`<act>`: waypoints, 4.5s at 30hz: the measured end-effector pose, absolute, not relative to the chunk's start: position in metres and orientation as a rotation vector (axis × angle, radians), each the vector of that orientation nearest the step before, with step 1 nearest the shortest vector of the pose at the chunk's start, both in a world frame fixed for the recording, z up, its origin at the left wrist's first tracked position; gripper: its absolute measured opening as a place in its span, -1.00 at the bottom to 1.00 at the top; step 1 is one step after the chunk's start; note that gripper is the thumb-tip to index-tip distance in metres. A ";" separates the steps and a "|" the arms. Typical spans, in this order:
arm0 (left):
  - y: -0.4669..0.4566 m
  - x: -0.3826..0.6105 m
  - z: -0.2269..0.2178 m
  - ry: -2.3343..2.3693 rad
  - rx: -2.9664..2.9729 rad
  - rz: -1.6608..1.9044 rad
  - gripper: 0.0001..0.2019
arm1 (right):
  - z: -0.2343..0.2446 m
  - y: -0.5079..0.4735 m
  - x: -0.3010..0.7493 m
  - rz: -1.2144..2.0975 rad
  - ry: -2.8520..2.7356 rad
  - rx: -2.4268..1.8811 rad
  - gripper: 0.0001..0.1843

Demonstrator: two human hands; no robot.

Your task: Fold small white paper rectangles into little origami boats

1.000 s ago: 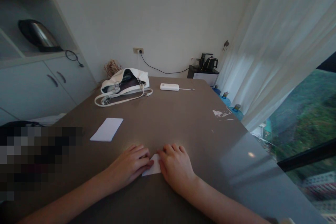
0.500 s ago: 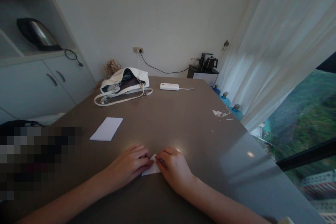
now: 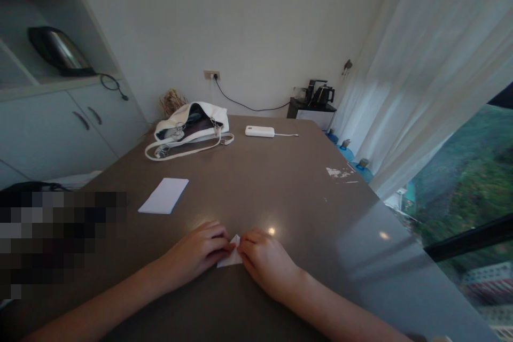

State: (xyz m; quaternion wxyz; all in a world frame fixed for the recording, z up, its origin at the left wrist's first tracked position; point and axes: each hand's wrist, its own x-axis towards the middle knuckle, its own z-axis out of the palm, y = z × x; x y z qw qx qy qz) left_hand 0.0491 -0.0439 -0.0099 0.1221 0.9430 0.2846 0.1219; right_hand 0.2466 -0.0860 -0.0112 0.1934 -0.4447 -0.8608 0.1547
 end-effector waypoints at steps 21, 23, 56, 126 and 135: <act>-0.046 0.050 -0.009 0.743 2.934 0.455 -0.84 | -0.006 -0.083 0.251 0.435 -2.576 -1.154 -0.79; -0.045 0.050 -0.008 0.767 2.903 0.431 -0.85 | -0.005 -0.083 0.252 0.446 -2.574 -1.143 -0.79; -0.047 0.049 0.000 0.823 2.921 0.314 -0.89 | 0.017 -0.115 0.265 0.330 -2.643 -1.337 -0.61; -0.047 0.055 -0.013 0.961 2.465 0.391 -0.84 | -0.005 -0.077 0.250 0.493 -2.429 -1.307 -0.88; -0.043 0.057 -0.012 1.068 2.346 0.389 -0.95 | -0.010 -0.077 0.249 0.642 -2.231 -1.329 -0.90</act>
